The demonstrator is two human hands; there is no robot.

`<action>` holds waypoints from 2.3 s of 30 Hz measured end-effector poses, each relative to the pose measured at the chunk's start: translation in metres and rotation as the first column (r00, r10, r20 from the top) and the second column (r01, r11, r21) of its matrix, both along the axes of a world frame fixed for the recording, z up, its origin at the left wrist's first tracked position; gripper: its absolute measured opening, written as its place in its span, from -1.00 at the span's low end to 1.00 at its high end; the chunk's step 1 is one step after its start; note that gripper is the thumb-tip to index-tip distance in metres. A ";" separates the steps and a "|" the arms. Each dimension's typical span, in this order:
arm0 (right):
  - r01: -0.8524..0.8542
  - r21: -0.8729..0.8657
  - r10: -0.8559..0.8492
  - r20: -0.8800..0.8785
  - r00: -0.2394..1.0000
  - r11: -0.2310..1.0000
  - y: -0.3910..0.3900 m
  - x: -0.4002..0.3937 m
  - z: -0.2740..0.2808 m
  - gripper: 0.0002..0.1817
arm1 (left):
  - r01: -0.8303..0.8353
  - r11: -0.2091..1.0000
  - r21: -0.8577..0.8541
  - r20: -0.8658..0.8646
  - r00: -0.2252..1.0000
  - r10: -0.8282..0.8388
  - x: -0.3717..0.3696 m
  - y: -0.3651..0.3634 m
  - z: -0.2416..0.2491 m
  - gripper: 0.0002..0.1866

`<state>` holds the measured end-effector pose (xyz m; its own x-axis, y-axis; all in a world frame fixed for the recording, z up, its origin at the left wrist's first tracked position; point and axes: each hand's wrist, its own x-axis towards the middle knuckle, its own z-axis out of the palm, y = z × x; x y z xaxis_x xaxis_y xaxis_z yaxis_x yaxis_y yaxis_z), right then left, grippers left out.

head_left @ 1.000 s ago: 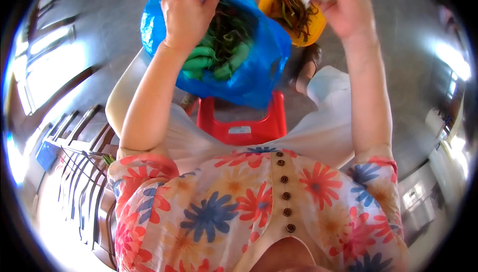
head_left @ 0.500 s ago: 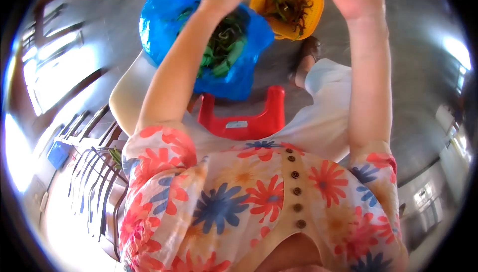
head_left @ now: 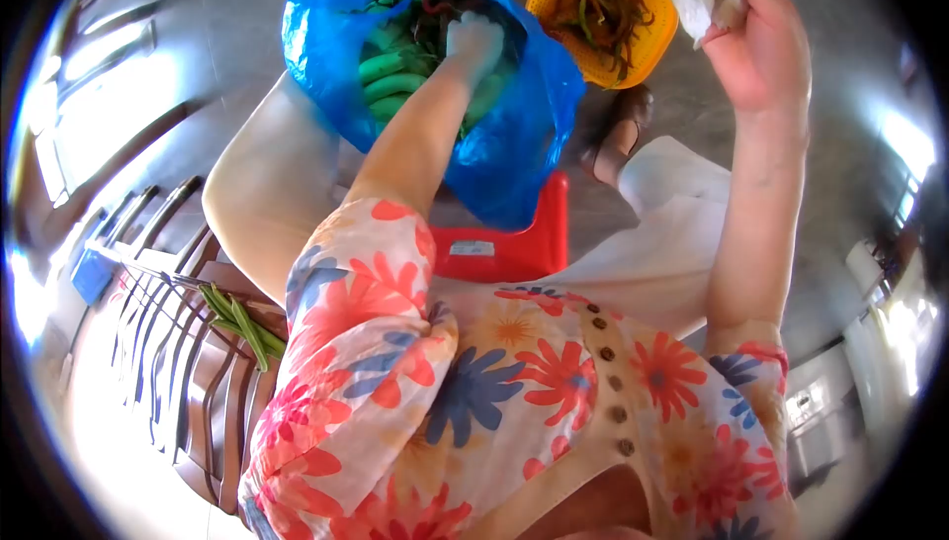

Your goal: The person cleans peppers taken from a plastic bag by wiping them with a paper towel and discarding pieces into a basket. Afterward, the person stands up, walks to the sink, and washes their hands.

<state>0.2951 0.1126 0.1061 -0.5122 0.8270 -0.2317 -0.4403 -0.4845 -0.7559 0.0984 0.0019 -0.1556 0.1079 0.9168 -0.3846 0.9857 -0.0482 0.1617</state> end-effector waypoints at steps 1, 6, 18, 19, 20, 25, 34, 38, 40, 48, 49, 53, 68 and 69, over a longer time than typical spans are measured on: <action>0.067 -0.017 -0.066 0.069 0.995 0.998 0.000 -0.004 -0.001 -0.77 | -0.053 0.993 -0.102 0.000 0.999 0.053 0.000 0.004 0.009 -0.76; 0.064 -0.013 -0.062 0.129 0.990 0.998 0.003 -0.014 -0.013 -0.78 | -0.104 0.922 -0.373 0.002 0.994 0.112 -0.031 0.018 0.046 -0.80; -0.573 0.184 0.336 0.653 0.679 0.799 -0.040 -0.055 -0.024 -0.71 | 0.067 0.993 0.095 0.525 0.844 -0.107 -0.059 0.029 0.251 -0.83; -0.685 0.066 0.454 0.701 0.549 0.726 -0.041 -0.058 -0.021 -0.70 | 0.089 0.980 0.175 0.576 0.798 -0.176 -0.052 0.029 0.251 -0.83; -0.673 0.033 0.494 0.652 0.575 0.739 -0.042 -0.059 -0.022 -0.69 | 0.130 0.926 0.354 0.442 0.850 -0.288 -0.049 0.027 0.246 -0.83; -0.654 -0.092 0.623 0.429 0.654 0.750 -0.045 -0.070 -0.025 -0.65 | 0.090 0.955 0.282 0.557 0.796 -0.239 -0.069 0.025 0.252 -0.86; -0.616 -0.174 0.639 0.264 0.722 0.768 -0.055 -0.057 -0.047 -0.67 | 0.081 0.977 0.198 0.617 0.764 -0.189 -0.077 0.021 0.254 -0.89; -0.539 -0.220 0.578 0.190 0.794 0.813 -0.057 -0.060 -0.040 -0.67 | 0.006 0.985 0.173 0.673 0.730 -0.122 -0.066 0.020 0.248 -0.88; -0.564 -0.205 0.600 0.241 0.763 0.800 -0.057 -0.062 -0.043 -0.67 | 0.006 0.980 0.200 0.676 0.724 -0.142 -0.063 0.020 0.247 -0.88; -0.533 -0.146 0.553 0.255 0.793 0.833 -0.053 -0.053 -0.042 -0.69 | -0.177 0.981 0.081 0.735 0.676 0.061 -0.097 0.030 0.260 -0.87; -0.520 -0.173 0.548 0.226 0.806 0.837 -0.052 -0.052 -0.041 -0.69 | -0.204 0.976 0.080 0.757 0.650 0.074 -0.102 0.032 0.257 -0.87; -0.439 -0.289 0.471 0.048 0.881 0.851 -0.053 -0.051 -0.032 -0.69 | -0.308 0.884 -0.352 0.875 0.226 0.427 -0.093 0.038 0.267 -0.81; -0.518 -0.258 0.556 0.101 0.825 0.816 -0.039 -0.046 -0.034 -0.66 | -0.447 0.849 -0.281 0.920 0.127 0.372 -0.086 0.035 0.247 -0.79; -0.498 -0.246 0.538 0.130 0.833 0.831 -0.036 -0.045 -0.038 -0.66 | -0.386 0.876 -0.288 0.916 0.156 0.370 -0.086 0.035 0.248 -0.80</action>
<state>0.2498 0.0770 0.0677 -0.7832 0.3796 -0.4925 0.0562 -0.7456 -0.6640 0.0120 0.0372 0.0921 0.0124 0.9619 -0.2733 0.0257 0.2729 0.9617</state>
